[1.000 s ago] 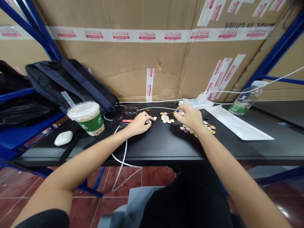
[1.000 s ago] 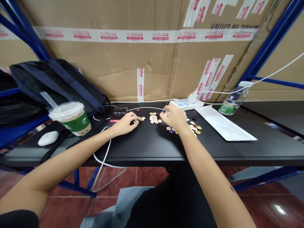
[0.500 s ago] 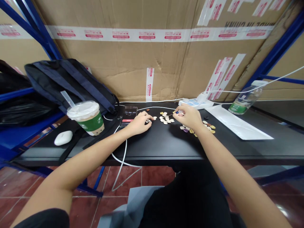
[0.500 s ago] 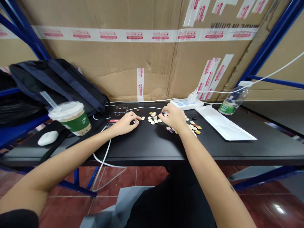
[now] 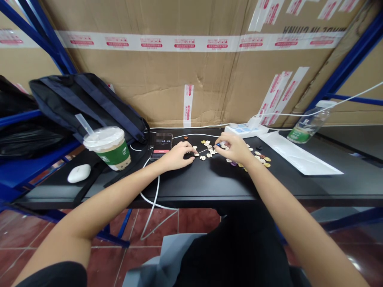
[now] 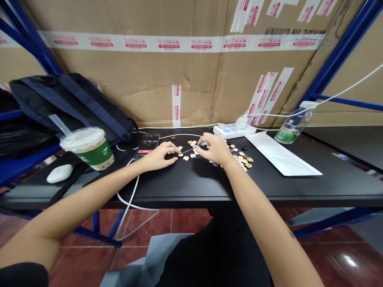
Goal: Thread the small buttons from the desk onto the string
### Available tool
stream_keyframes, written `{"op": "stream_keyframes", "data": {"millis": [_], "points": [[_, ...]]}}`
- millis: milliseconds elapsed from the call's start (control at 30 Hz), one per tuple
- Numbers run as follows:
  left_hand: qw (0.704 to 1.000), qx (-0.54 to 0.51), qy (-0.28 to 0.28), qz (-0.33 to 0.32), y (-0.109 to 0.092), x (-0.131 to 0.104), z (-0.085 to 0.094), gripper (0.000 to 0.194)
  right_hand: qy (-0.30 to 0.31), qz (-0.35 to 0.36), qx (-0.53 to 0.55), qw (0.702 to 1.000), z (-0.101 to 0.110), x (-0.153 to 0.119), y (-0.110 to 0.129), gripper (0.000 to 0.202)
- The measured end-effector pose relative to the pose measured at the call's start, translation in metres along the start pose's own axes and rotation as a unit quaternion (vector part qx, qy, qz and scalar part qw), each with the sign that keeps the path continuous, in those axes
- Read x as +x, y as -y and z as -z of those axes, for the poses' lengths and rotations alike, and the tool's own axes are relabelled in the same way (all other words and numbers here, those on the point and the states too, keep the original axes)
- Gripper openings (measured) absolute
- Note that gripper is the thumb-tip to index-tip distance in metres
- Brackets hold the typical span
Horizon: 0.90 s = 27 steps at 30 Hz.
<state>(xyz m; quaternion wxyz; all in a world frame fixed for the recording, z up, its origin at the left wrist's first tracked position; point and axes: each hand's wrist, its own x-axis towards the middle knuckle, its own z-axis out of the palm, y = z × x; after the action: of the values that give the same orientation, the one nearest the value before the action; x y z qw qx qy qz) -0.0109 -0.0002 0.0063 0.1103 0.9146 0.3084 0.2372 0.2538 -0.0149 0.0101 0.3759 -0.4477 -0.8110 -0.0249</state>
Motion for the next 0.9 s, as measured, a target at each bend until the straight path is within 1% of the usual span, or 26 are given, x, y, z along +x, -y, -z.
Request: {"op": "stream_keyframes", "data": {"millis": [133, 200, 367, 533, 633, 767, 900], "points": [[1.000, 0.011, 0.008, 0.009, 0.0007, 0.0004, 0.0006, 0.014, -0.019, -0.014, -0.027, 0.999, -0.0011, -0.0002, -0.0001, 0.011], [1.000, 0.009, 0.006, 0.004, 0.0011, 0.0006, 0.0007, 0.014, -0.021, -0.015, -0.030, 0.999, -0.0013, -0.0004, -0.0001, 0.011], [1.000, 0.009, 0.009, -0.018, 0.0009, -0.0003, 0.0001, 0.023, -0.004, -0.010, -0.032, 0.999, -0.0015, -0.0008, -0.0006, 0.010], [0.999, 0.027, 0.037, -0.027, 0.0008, -0.0019, -0.0017, 0.034, -0.017, -0.027, -0.037, 0.999, -0.0016, -0.0005, -0.0015, 0.011], [0.998, 0.027, 0.040, -0.026, 0.0004, -0.0016, -0.0007, 0.029, -0.024, -0.032, -0.044, 0.998, -0.0019, -0.0005, -0.0015, 0.011], [0.999, -0.002, 0.024, -0.046, -0.0007, 0.0005, 0.0016, 0.016, -0.023, -0.030, -0.043, 0.998, -0.0025, -0.0007, -0.0013, 0.011], [0.999, -0.011, 0.012, -0.042, -0.0004, 0.0021, 0.0002, 0.013, -0.010, -0.027, -0.026, 0.999, -0.0024, -0.0007, -0.0016, 0.011]]}}
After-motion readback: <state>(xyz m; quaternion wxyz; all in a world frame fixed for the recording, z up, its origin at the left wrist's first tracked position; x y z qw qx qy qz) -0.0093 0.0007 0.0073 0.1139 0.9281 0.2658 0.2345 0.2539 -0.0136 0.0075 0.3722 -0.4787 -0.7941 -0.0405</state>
